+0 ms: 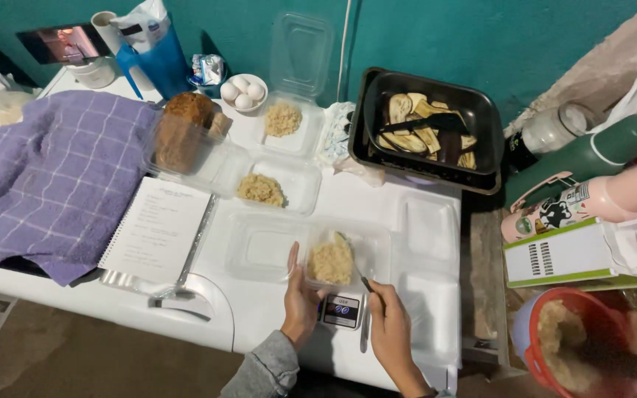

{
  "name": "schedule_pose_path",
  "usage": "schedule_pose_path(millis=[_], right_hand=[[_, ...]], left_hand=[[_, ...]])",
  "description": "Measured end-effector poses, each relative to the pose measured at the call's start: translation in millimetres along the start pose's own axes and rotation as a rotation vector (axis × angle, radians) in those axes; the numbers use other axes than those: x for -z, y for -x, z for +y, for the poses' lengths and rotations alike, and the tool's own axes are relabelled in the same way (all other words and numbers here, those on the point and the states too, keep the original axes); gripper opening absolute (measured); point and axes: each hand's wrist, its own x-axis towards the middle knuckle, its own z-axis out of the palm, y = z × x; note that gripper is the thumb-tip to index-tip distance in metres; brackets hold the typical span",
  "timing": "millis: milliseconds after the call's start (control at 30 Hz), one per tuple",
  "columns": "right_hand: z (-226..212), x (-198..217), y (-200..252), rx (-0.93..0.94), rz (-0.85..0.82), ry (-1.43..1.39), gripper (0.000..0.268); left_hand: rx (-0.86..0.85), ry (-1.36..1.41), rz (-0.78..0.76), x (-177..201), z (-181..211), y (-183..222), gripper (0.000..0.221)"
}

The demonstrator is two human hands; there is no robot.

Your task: Portioning mashed food from a bowl into plastic containers using a spoon and a digital scale to measure weight.

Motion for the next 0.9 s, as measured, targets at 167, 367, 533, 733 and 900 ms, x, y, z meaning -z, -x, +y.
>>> schedule_pose_path(millis=[167, 367, 533, 733, 900], right_hand=[[17, -10, -2, -0.166, -0.053, -0.039, 0.029], [20, -8, -4, -0.117, -0.029, -0.049, 0.03], [18, -9, -3, 0.122, 0.0, 0.136, 0.03], [16, -20, 4, 0.23, 0.103, 0.313, 0.029], [15, -29, 10, 0.279, 0.142, 0.304, 0.031]], left_hand=[[-0.014, -0.137, -0.027, 21, -6, -11, 0.062], [-0.086, -0.328, 0.06, 54, -21, -34, 0.056], [-0.063, -0.378, 0.171, 61, -26, -35, 0.05], [0.009, -0.17, 0.3, 54, -33, -29, 0.047], [0.025, -0.185, 0.347, 36, -25, -26, 0.046]])
